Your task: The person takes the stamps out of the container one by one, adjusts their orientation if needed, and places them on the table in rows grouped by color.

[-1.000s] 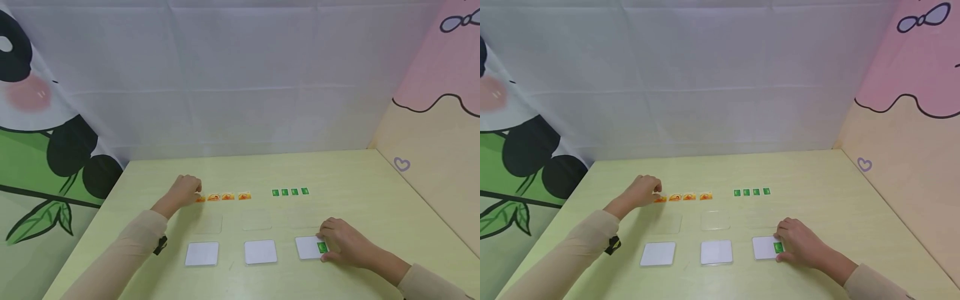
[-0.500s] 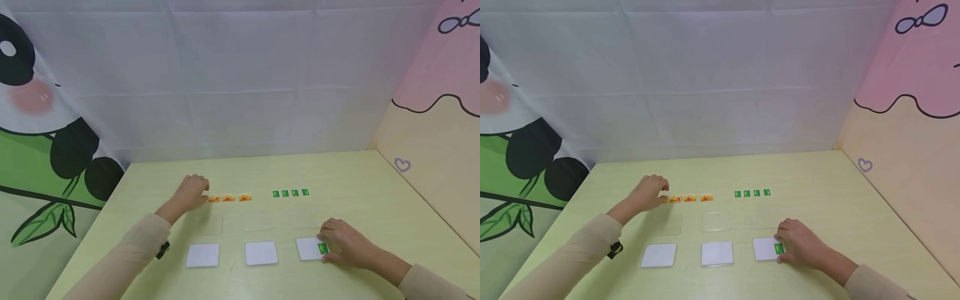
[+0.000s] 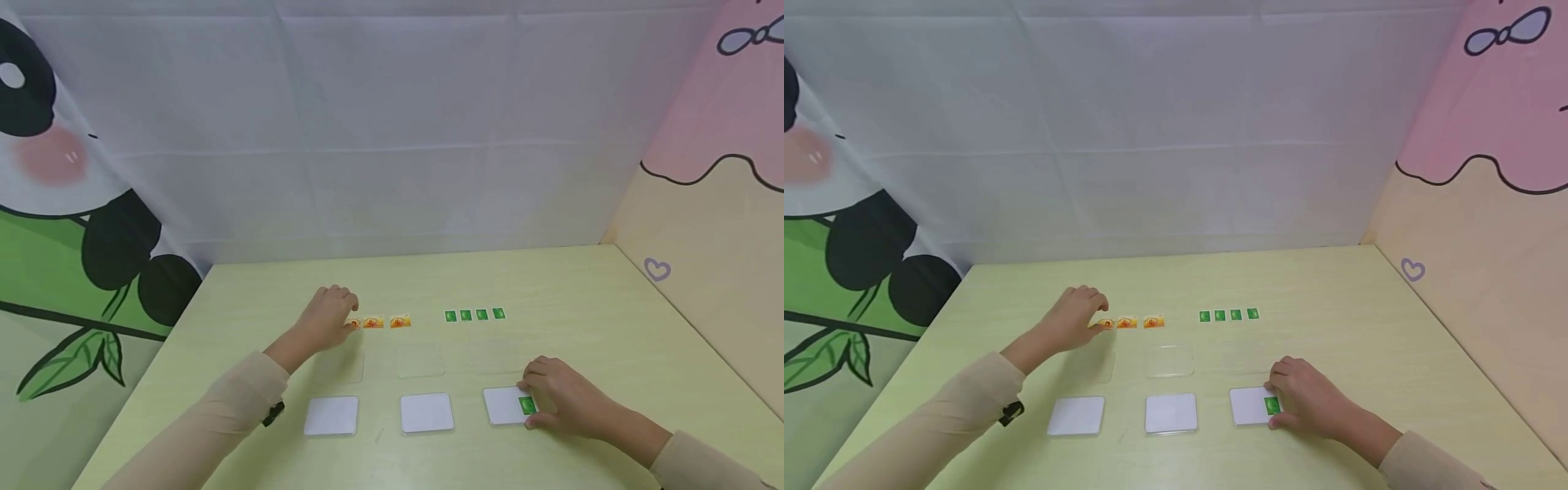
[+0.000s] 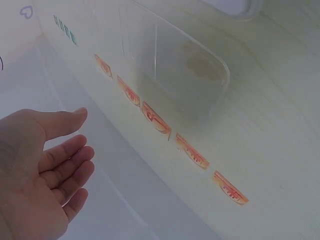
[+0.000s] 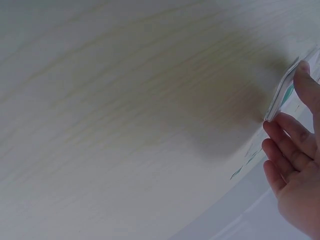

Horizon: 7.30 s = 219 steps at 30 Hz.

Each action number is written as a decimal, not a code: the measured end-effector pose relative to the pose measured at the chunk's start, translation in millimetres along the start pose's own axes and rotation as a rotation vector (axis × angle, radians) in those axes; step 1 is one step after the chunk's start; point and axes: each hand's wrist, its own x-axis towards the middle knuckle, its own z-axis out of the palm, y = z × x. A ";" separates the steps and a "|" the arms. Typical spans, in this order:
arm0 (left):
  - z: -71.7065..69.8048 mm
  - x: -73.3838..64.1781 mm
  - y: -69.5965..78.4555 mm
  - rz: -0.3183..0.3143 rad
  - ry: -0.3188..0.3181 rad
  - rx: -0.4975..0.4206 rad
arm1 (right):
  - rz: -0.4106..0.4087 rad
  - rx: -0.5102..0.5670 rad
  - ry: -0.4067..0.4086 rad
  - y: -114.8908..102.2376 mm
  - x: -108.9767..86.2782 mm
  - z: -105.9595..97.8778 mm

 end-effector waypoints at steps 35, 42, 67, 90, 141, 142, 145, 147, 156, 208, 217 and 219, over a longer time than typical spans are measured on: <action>1.3 5.3 40.8 0.120 -0.042 -0.045 | 0.000 -0.015 0.007 1.4 0.6 0.6; 1.6 5.6 51.0 0.135 -0.046 -0.024 | 0.009 -0.001 0.009 0.5 -0.3 1.6; 7.4 13.3 86.9 0.195 -0.064 -0.021 | 0.051 0.003 -0.010 -0.3 -2.7 6.3; 8.0 24.6 128.4 0.270 -0.106 0.024 | 0.049 -0.002 0.004 -4.1 -4.2 3.8; 21.7 38.9 205.4 0.409 -0.167 0.089 | -0.028 -0.005 0.100 -2.2 -6.4 5.2; 23.0 39.3 206.5 0.408 -0.171 0.082 | -0.028 -0.005 0.100 -2.1 -6.4 5.1; 26.0 40.1 209.8 0.394 -0.201 0.048 | -0.025 -0.006 0.099 -1.6 -5.9 5.2; 26.8 40.5 212.2 0.375 -0.236 0.011 | -0.027 0.000 0.101 -1.5 -5.6 5.6; 38.4 41.3 223.4 0.303 -0.291 0.006 | -0.054 0.007 0.108 -1.6 -5.3 7.1; 51.4 48.5 260.6 -0.036 -0.246 -0.073 | -0.092 0.046 0.162 2.4 -1.0 7.0; 45.5 47.7 259.2 -0.045 -0.268 -0.084 | -0.080 0.056 0.133 0.9 -2.0 4.0; 45.6 47.7 258.1 -0.039 -0.269 -0.104 | -0.073 0.054 0.127 0.6 -2.1 3.8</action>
